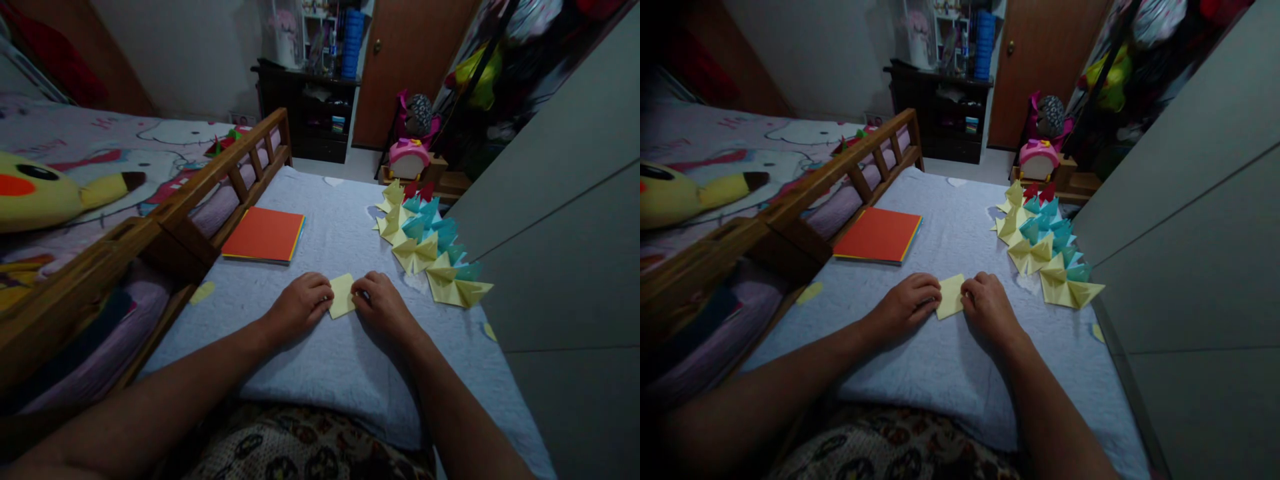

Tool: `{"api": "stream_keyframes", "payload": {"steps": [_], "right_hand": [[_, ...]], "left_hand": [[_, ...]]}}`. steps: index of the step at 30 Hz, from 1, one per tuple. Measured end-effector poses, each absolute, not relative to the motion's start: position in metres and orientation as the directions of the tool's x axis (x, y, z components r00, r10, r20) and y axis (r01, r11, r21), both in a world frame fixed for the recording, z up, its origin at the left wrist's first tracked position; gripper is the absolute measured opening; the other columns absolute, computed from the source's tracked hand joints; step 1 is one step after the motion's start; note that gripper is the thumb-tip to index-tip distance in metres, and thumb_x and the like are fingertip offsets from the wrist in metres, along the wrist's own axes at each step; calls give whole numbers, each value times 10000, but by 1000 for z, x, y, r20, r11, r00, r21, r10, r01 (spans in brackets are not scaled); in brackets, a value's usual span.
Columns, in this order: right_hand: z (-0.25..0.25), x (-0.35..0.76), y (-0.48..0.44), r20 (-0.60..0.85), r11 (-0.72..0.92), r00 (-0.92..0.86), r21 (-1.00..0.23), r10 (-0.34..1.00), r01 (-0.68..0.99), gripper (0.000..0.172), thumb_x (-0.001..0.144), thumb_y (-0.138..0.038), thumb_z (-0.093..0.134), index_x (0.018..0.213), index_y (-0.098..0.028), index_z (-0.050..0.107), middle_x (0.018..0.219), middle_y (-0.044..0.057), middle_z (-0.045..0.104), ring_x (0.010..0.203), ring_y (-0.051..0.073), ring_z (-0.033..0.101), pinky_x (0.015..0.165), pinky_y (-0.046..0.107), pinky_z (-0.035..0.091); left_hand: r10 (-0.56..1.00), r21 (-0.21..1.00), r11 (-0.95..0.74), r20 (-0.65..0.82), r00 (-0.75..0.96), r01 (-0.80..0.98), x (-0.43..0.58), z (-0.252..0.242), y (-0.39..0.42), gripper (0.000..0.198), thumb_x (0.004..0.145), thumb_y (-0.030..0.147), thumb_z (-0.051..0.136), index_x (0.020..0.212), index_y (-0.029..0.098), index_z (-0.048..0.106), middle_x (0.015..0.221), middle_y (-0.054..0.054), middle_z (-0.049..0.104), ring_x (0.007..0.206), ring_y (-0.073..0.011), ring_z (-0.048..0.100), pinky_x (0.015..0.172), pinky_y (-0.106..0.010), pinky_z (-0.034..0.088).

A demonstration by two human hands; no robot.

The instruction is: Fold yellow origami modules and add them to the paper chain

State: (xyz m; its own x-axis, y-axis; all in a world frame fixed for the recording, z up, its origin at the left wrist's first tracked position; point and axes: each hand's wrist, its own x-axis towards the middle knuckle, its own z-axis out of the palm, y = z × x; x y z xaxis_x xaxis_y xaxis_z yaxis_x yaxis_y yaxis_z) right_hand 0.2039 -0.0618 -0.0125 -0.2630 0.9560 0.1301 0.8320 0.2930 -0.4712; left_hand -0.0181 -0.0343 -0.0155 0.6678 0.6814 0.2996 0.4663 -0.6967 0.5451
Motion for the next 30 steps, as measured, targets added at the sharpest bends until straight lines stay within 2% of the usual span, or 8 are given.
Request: {"api": "stream_keyframes", "payload": {"steps": [2, 8, 13, 17, 20, 24, 27, 30], "right_hand": [[-12, 203, -64, 124, 269, -239, -426, 963, 864, 96, 864, -200, 621, 945, -182, 670, 940, 81, 615, 915, 241, 522, 829, 361, 412], [-15, 201, -67, 128, 206, -173, -320, 976, 925, 253, 831, -378, 667, 979, -179, 618, 1002, 106, 583, 950, 277, 492, 842, 396, 390], [-16, 198, -68, 152, 211, -168, -337, 974, 918, 287, 809, -376, 680, 1020, -196, 606, 1045, 104, 579, 979, 290, 478, 838, 401, 378], [-17, 197, -68, 178, 224, -167, -376, 970, 899, 327, 782, -348, 704, 1060, -205, 609, 1102, 116, 583, 1005, 300, 482, 851, 416, 387], [-17, 200, -66, 196, 231, -154, -478, 968, 847, 322, 765, -314, 703, 1056, -211, 612, 1128, 116, 599, 1028, 296, 501, 871, 424, 406], [-15, 203, -63, 80, 133, -113, -774, 990, 619, 235, 790, -306, 654, 994, -206, 593, 969, 63, 647, 898, 234, 581, 786, 369, 466], [-12, 202, -62, -32, 20, -128, -924, 991, 383, 164, 825, -322, 610, 942, -211, 582, 851, 11, 658, 760, 183, 617, 698, 319, 487], [-11, 199, -61, -24, 9, -111, -958, 994, 285, 176, 805, -314, 627, 941, -210, 590, 871, 12, 675, 773, 180, 642, 714, 319, 499]], "left_hand": [[771, 537, -617, 267, 578, 575, -18, -17, -29, 64, 914, 198, 604, 969, 191, 637, 1048, -71, 649, 1036, -239, 567, 945, -418, 477], [880, 491, -453, 111, 463, 744, -12, -15, -22, 290, 821, 331, 720, 1060, 212, 607, 1238, -82, 566, 1196, -302, 466, 1024, -463, 401], [840, 525, -500, 104, 532, 688, -8, -11, -21, 288, 781, 342, 732, 966, 208, 558, 1089, -65, 590, 1084, -283, 492, 940, -438, 421], [799, 654, -522, 152, 581, 547, -9, -11, -24, 206, 800, 260, 674, 907, 209, 505, 933, -46, 603, 912, -232, 543, 777, -355, 452], [786, 794, -474, 187, 589, 381, -9, -10, -28, 243, 810, 181, 619, 1023, 211, 504, 876, -20, 616, 775, -171, 568, 681, -294, 444], [842, 918, -332, 185, 507, 217, -7, -10, -29, 382, 823, 168, 596, 1195, 211, 519, 857, -7, 617, 739, -146, 584, 657, -270, 468], [877, 981, -169, 106, 469, 96, -7, -9, -26, 323, 825, 247, 636, 1138, 190, 584, 913, -33, 639, 767, -154, 604, 651, -269, 493], [872, 997, -52, 14, 490, 63, -8, -5, -22, 245, 882, 356, 599, 1013, 154, 649, 846, -38, 647, 712, -145, 587, 622, -262, 469]]}}
